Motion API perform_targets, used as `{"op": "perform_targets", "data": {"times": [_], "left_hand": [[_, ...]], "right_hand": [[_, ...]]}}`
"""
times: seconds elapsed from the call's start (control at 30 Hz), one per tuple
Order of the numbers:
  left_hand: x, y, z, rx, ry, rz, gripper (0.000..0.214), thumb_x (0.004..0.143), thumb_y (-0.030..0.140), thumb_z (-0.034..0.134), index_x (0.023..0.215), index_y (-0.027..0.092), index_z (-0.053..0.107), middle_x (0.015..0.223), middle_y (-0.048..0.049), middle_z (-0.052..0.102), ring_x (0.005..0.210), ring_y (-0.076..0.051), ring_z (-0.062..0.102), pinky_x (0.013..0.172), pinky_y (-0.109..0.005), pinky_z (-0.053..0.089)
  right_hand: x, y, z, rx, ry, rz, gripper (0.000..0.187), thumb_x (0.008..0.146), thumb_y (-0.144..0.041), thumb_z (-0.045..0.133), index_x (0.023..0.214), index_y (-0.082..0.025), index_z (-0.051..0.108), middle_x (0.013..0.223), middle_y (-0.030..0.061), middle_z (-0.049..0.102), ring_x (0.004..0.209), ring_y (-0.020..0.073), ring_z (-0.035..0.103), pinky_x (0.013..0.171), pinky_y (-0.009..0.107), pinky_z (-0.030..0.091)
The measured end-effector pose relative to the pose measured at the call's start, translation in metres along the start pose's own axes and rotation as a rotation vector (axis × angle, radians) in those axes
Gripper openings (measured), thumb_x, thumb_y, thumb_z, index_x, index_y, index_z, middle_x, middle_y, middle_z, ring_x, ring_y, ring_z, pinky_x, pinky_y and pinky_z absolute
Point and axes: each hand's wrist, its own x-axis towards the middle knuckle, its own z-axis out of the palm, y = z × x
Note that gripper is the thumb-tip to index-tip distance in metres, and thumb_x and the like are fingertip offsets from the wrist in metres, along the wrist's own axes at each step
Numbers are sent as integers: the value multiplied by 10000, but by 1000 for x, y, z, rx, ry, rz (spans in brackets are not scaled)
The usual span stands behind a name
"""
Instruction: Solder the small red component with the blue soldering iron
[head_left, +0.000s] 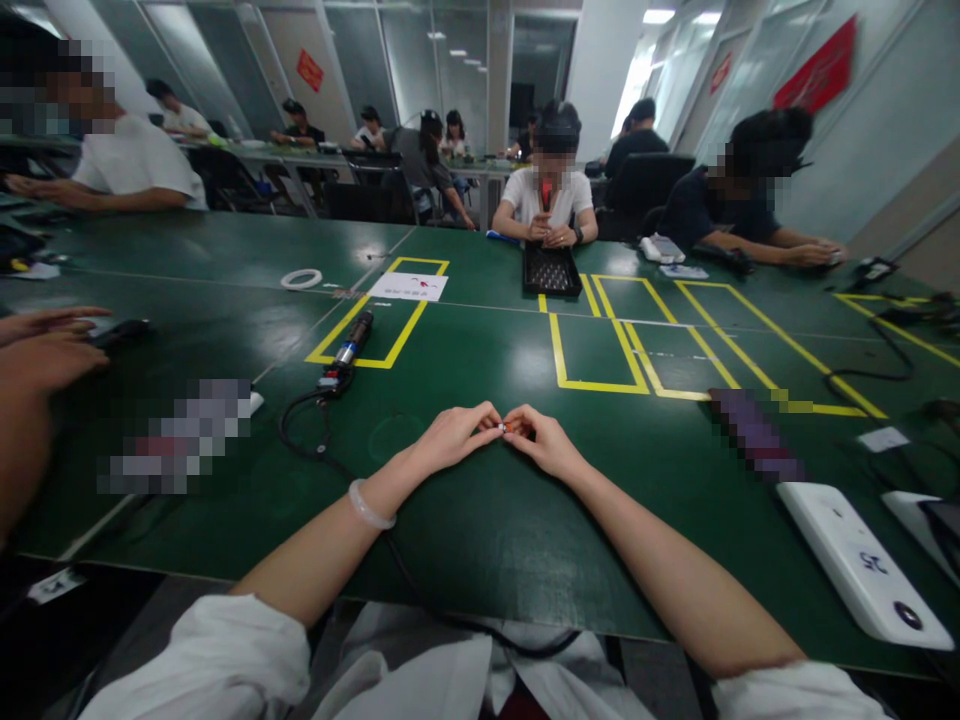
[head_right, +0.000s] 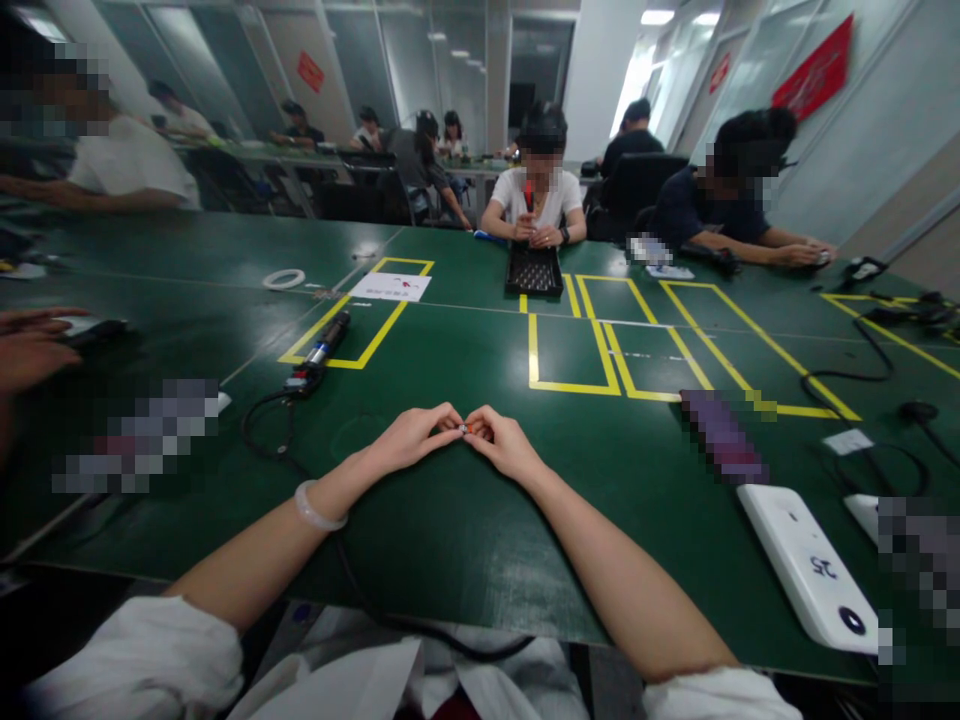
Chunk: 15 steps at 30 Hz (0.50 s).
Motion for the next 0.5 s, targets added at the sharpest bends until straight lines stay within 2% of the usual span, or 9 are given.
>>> {"op": "perform_targets", "data": {"times": [0.07,0.17,0.2,0.33,0.4,0.5], "left_hand": [[1,-7,-10,60,65,7,295,942,451,427,1047,221,579,999,-33,679,928,-177,638,816,-287,466],[-3,-32,-36,259,283,-73,328,943,428,403,1122,210,571,1244,-74,590,1160,-219,539,989,-348,402],[-7,-45,-46,348,351,-148,348,935,423,413,1157,198,560,1312,-93,544,1226,-243,491,1030,-375,370],[-34,-97,-85,633,560,-619,551,875,442,488,1324,124,448,1443,-191,395,1316,-355,372,1069,-477,304],[-49,-118,-100,663,555,-820,652,841,503,516,1347,104,419,1426,-228,402,1290,-395,389,1029,-509,339],[-63,-138,-112,588,419,-1032,682,815,595,496,1292,108,471,1295,-235,520,1178,-408,495,926,-521,427]], "right_hand": [[0,1,0,5,10,11,163,869,-296,593,986,-184,575,839,12,647,695,121,570,640,241,448],[0,1,0,15,23,25,171,867,-281,594,1004,-181,577,848,15,648,690,119,566,640,240,445],[0,1,-1,13,24,29,172,863,-277,598,1003,-179,577,845,15,648,685,118,564,639,239,445],[0,-1,-1,-5,2,32,170,853,-271,606,993,-178,583,842,14,650,678,114,562,637,234,446],[0,-2,-1,-10,-4,32,168,853,-274,605,989,-177,587,834,13,647,679,114,560,636,232,444],[0,-3,-1,-3,-7,39,168,852,-282,607,982,-176,586,818,10,642,673,114,555,633,231,438]]}}
